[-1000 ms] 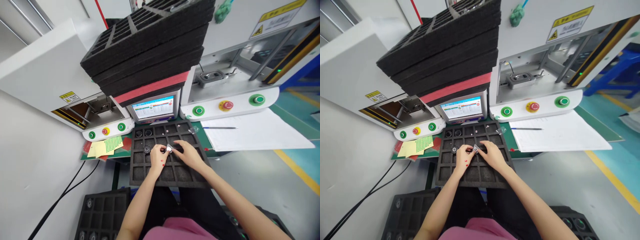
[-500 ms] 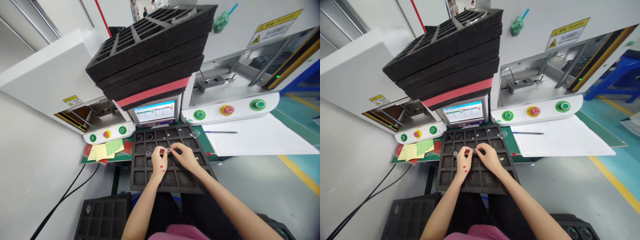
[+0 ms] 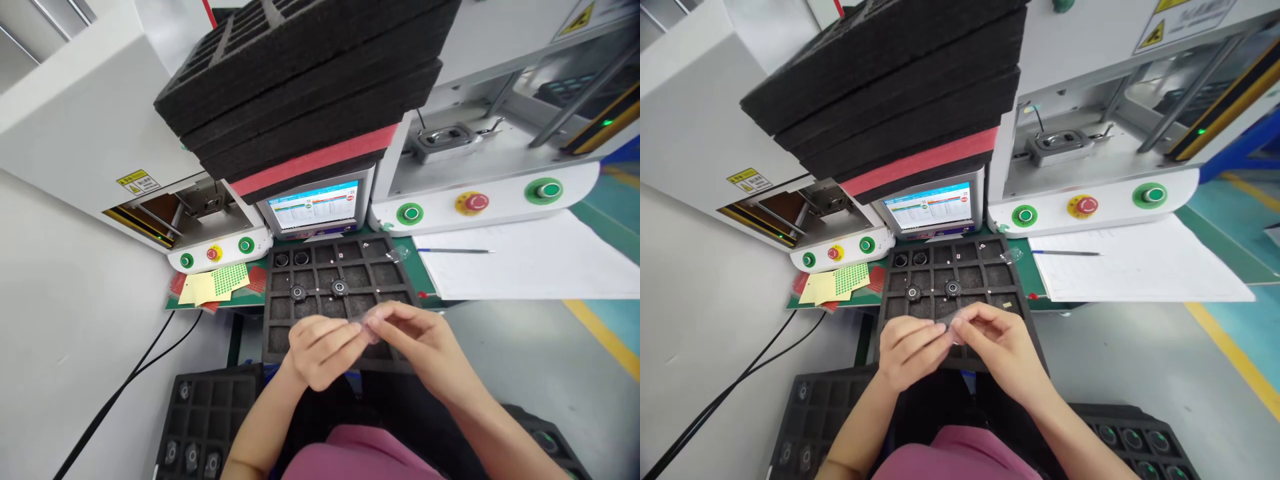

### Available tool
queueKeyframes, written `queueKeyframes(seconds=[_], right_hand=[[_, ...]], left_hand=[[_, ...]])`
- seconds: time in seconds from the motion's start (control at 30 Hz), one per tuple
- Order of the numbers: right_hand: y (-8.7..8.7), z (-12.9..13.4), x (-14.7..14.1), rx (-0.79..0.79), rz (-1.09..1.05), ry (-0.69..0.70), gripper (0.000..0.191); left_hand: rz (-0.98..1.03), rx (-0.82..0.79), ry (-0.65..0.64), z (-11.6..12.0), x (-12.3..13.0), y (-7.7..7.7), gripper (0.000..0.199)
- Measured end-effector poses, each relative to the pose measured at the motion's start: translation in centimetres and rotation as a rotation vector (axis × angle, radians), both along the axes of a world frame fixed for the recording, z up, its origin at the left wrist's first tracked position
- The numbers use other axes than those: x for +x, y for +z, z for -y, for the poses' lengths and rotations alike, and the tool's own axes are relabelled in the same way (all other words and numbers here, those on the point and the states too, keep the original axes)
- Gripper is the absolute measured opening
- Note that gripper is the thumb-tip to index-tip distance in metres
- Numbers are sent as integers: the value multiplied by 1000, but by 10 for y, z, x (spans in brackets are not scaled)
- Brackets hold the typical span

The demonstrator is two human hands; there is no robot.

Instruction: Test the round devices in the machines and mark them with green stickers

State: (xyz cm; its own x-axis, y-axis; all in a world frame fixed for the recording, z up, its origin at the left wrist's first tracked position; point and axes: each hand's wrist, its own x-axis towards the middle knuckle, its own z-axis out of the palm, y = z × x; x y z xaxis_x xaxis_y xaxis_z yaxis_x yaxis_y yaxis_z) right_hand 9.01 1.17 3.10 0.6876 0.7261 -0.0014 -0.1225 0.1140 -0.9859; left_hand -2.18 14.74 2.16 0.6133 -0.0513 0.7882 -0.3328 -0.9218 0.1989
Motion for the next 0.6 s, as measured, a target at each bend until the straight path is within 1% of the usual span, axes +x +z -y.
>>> queueKeyframes(seconds=[0.03, 0.07, 0.1, 0.17, 0.2, 0.23, 0.27, 0.33, 0.37, 0.4, 0.5, 0.53, 0.6], right_hand=[[4, 0, -2, 5, 0, -26, 35], [6, 1, -3, -1, 19, -54, 35], [8, 1, -5, -17, 46, -67, 35], [11, 2, -6, -48, 96, -55, 36], [11, 2, -7, -59, 109, -35, 36], [11, 2, -8, -63, 111, -9, 36], [10, 1, -8, -62, 104, 20, 35], [8, 0, -10, -45, 81, 48, 33], [7, 0, -11, -31, 84, 25, 29], [6, 0, -13, -11, 112, -34, 24], [4, 1, -20, 46, 335, -302, 9], [5, 2, -23, 60, 418, -349, 8], [6, 2, -27, 77, 525, -351, 9]], left_hand=[[15, -139, 3, 2, 1, -1, 21], [15, -325, 9, 5, 2, -2, 22], [-11, -549, 6, 8, 3, -2, 28], [-156, -1007, -49, 13, 4, -1, 41], [-247, -1192, -90, 15, 5, 0, 42], [-325, -1331, -132, 17, 6, 2, 40], [-373, -1427, -167, 18, 6, 3, 36], [-384, -1516, -192, 21, 8, 6, 27], [-349, -1526, -183, 23, 9, 7, 25], [-300, -1519, -158, 24, 9, 8, 24], [-169, -1412, -31, 29, 7, 11, 21], [-145, -1365, 6, 31, 5, 12, 20], [-127, -1288, 40, 34, 2, 15, 17]])
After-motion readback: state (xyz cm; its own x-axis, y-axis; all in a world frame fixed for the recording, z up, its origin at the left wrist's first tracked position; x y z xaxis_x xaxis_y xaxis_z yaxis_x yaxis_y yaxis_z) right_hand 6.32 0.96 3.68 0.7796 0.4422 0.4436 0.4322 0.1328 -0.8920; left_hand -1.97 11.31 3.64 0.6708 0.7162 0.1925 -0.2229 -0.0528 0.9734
